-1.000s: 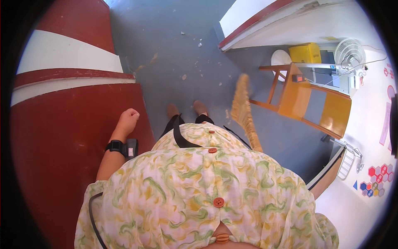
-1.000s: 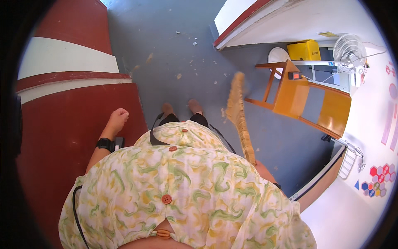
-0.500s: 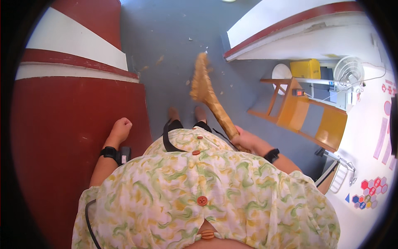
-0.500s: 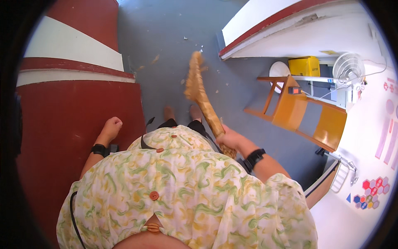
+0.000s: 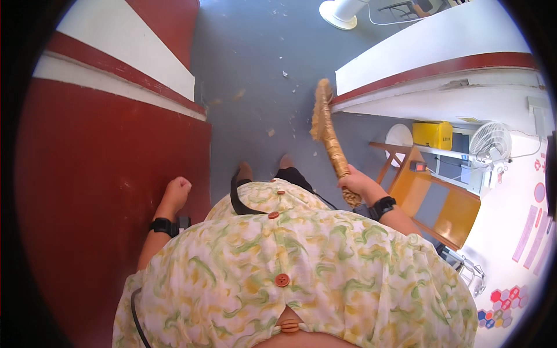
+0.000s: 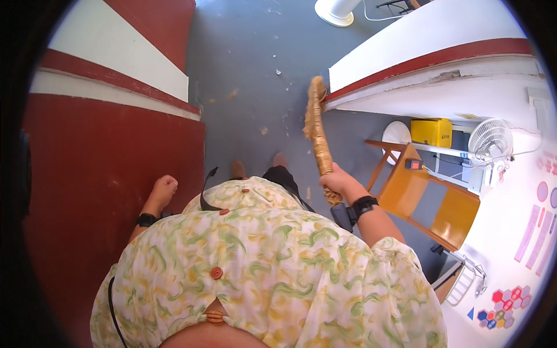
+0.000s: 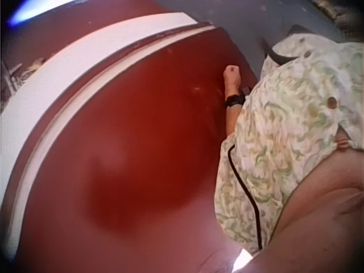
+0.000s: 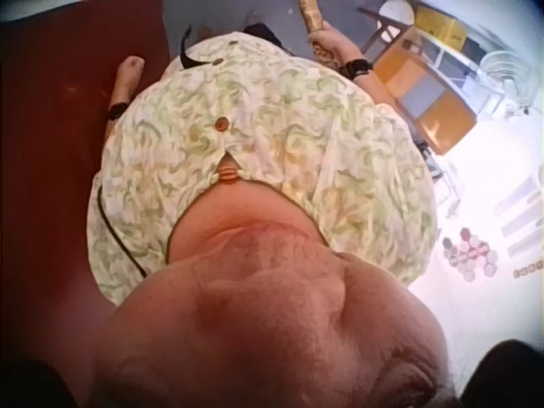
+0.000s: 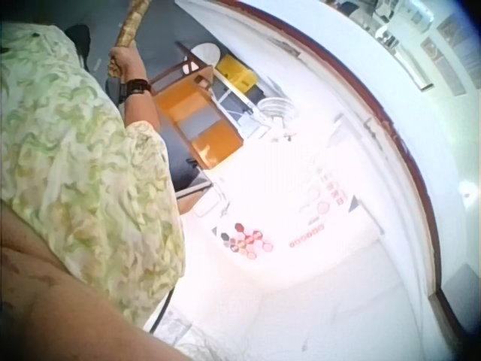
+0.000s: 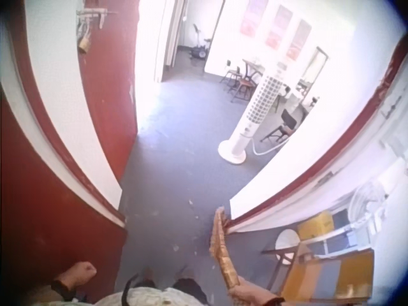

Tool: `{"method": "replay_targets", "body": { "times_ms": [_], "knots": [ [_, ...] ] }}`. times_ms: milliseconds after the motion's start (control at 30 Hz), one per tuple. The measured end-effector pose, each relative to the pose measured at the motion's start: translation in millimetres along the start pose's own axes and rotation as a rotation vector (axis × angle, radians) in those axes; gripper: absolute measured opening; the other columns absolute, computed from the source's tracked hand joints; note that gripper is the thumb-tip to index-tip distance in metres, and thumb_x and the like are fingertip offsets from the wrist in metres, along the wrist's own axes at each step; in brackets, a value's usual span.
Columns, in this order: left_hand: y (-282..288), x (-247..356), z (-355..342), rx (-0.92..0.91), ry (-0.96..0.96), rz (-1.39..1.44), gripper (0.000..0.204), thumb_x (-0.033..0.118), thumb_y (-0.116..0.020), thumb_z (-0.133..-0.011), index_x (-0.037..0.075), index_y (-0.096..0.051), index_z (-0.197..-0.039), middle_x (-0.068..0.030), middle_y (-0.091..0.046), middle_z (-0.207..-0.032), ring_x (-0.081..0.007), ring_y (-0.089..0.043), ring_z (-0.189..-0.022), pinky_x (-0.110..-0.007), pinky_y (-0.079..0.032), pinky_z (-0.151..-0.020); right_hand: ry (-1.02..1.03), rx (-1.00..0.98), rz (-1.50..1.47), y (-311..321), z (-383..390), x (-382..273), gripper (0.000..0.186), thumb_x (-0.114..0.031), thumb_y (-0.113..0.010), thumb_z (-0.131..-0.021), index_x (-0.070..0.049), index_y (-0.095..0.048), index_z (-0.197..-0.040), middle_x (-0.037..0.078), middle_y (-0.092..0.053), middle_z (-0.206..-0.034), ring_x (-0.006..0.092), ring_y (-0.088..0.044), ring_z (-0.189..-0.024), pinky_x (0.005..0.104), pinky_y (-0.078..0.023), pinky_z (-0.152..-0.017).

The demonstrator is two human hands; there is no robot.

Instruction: The recorder is adjusting a component of a window frame and then sweeps the floor with a broom.

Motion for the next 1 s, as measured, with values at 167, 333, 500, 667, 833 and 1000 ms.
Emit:
{"method": "replay_targets", "body": {
  "times_ms": [167,333,500,667,833,1000],
  "knots": [
    [2,-24,16,0.043,0.100,-0.062,0.013,0.013,-0.056,-0.083,0.000,-0.061,-0.081,-0.0037,-0.059,-0.069,-0.0121,-0.053,-0.064,-0.030,-0.045,-0.059,0.138,-0.036,0.231,-14,-28,-68,0.069,-0.010,-0.070,-0.066,-0.003,-0.040,-0.129,0.010,-0.057,-0.097,0.0221,-0.055,-0.089,0.0320,-0.045,-0.081],
    [-1,25,9,0.033,0.117,-0.121,0.014,0.013,-0.056,-0.083,0.000,-0.061,-0.081,-0.0052,-0.061,-0.070,-0.0126,-0.055,-0.066,-0.029,-0.046,-0.059,0.400,0.105,0.186,38,-35,-93,0.080,-0.015,-0.067,-0.066,-0.009,-0.032,-0.138,0.018,-0.063,-0.100,0.0312,-0.062,-0.091,0.0368,-0.048,-0.080],
    [-19,118,-20,-0.014,-0.006,-0.148,0.013,0.012,-0.057,-0.086,0.000,-0.061,-0.084,-0.0041,-0.060,-0.071,-0.0113,-0.054,-0.066,-0.027,-0.046,-0.060,0.177,0.315,0.607,76,8,-21,0.082,-0.017,-0.062,-0.069,-0.012,-0.025,-0.143,0.021,-0.063,-0.099,0.0384,-0.061,-0.092,0.0425,-0.048,-0.080],
    [-35,166,-57,-0.169,-0.139,-0.294,0.012,0.012,-0.057,-0.087,0.000,-0.061,-0.087,-0.0057,-0.062,-0.074,-0.0133,-0.057,-0.070,-0.028,-0.047,-0.065,-0.007,0.317,0.552,53,94,121,0.082,-0.019,-0.062,-0.070,-0.014,-0.024,-0.143,0.021,-0.063,-0.101,0.0391,-0.061,-0.092,0.0455,-0.048,-0.079],
    [-20,157,-112,-0.241,-0.186,-0.469,0.014,0.014,-0.059,-0.086,0.000,-0.062,-0.088,-0.0097,-0.064,-0.077,-0.0182,-0.060,-0.075,-0.032,-0.048,-0.071,-0.303,0.305,0.201,-38,184,244,0.088,-0.021,-0.067,-0.069,-0.016,-0.021,-0.144,0.022,-0.062,-0.106,0.0389,-0.060,-0.099,0.0431,-0.047,-0.083],
    [-10,152,-148,-0.294,-0.206,-0.571,0.015,0.015,-0.059,-0.085,0.001,-0.062,-0.087,-0.0101,-0.064,-0.077,-0.0189,-0.060,-0.074,-0.033,-0.048,-0.071,-0.569,0.353,-0.260,-117,177,238,0.090,-0.018,-0.071,-0.067,-0.011,-0.023,-0.142,0.023,-0.061,-0.106,0.0354,-0.061,-0.099,0.0401,-0.046,-0.085]
  ]
}}
Point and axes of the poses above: each hand's wrist, its own z-axis away from the middle knuckle, its own y-axis out of the back of the hand, x = y × z, the point moved 7 cm from there along -z, towards the middle knuckle
